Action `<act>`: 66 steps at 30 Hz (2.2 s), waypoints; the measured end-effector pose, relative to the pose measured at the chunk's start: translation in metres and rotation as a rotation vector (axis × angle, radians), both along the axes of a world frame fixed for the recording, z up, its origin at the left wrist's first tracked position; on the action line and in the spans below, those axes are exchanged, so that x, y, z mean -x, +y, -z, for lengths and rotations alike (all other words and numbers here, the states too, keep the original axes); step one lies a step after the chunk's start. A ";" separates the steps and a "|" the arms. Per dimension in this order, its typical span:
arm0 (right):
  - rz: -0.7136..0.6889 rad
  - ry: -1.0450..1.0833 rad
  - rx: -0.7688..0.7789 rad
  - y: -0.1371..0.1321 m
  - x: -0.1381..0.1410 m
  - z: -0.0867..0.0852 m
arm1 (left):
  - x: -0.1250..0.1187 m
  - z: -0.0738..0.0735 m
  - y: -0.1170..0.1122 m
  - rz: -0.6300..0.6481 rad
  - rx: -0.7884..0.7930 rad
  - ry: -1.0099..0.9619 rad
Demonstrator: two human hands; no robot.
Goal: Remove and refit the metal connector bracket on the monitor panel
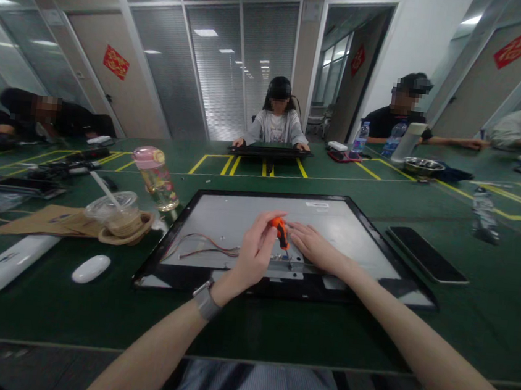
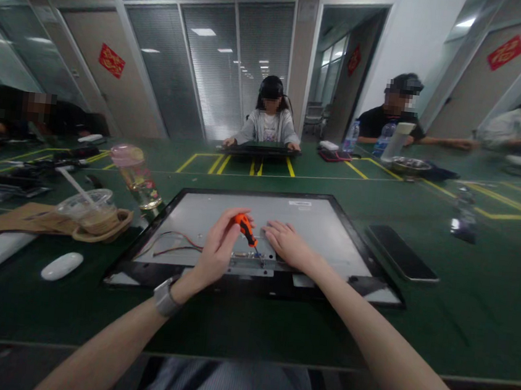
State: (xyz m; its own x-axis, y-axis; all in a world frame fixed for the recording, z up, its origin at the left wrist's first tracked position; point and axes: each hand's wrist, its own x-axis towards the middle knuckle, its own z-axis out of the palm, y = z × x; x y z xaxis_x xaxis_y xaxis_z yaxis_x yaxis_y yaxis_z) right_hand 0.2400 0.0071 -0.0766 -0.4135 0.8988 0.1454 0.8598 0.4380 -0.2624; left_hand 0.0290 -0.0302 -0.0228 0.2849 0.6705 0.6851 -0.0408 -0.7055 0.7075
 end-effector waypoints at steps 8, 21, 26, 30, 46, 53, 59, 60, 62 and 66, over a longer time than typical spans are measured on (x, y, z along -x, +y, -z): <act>0.008 0.009 0.023 -0.003 0.001 -0.005 | 0.001 -0.001 0.006 -0.249 -0.005 -0.077; 0.005 0.034 0.001 -0.002 -0.001 -0.001 | 0.004 -0.005 0.010 -0.193 0.067 -0.103; 0.005 0.041 0.003 -0.001 -0.002 0.001 | 0.004 -0.004 0.006 -0.137 0.069 -0.082; 0.001 0.033 0.002 -0.001 -0.001 0.000 | 0.003 -0.001 0.006 -0.132 0.062 -0.085; 0.004 0.018 0.021 -0.003 -0.001 -0.003 | 0.001 0.002 0.007 -0.245 0.037 -0.093; 0.005 0.038 0.009 -0.003 -0.002 -0.002 | 0.002 -0.001 0.006 -0.190 0.078 -0.094; 0.003 0.016 0.007 -0.002 -0.001 -0.003 | 0.001 0.001 0.007 -0.183 0.069 -0.107; 0.004 0.013 0.009 -0.002 0.000 -0.003 | 0.001 0.001 0.007 -0.202 0.064 -0.110; 0.008 0.013 0.016 -0.003 0.000 -0.004 | 0.001 -0.001 0.005 -0.226 0.055 -0.110; 0.014 0.026 0.024 -0.003 0.001 -0.004 | 0.002 -0.003 0.003 -0.184 0.033 -0.093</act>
State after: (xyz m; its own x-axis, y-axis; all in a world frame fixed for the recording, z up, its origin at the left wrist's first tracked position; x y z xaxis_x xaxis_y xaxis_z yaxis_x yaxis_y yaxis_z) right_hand 0.2395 0.0040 -0.0730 -0.3969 0.9079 0.1346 0.8587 0.4191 -0.2951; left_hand 0.0268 -0.0272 -0.0201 0.0922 0.7278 0.6796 0.0204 -0.6837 0.7295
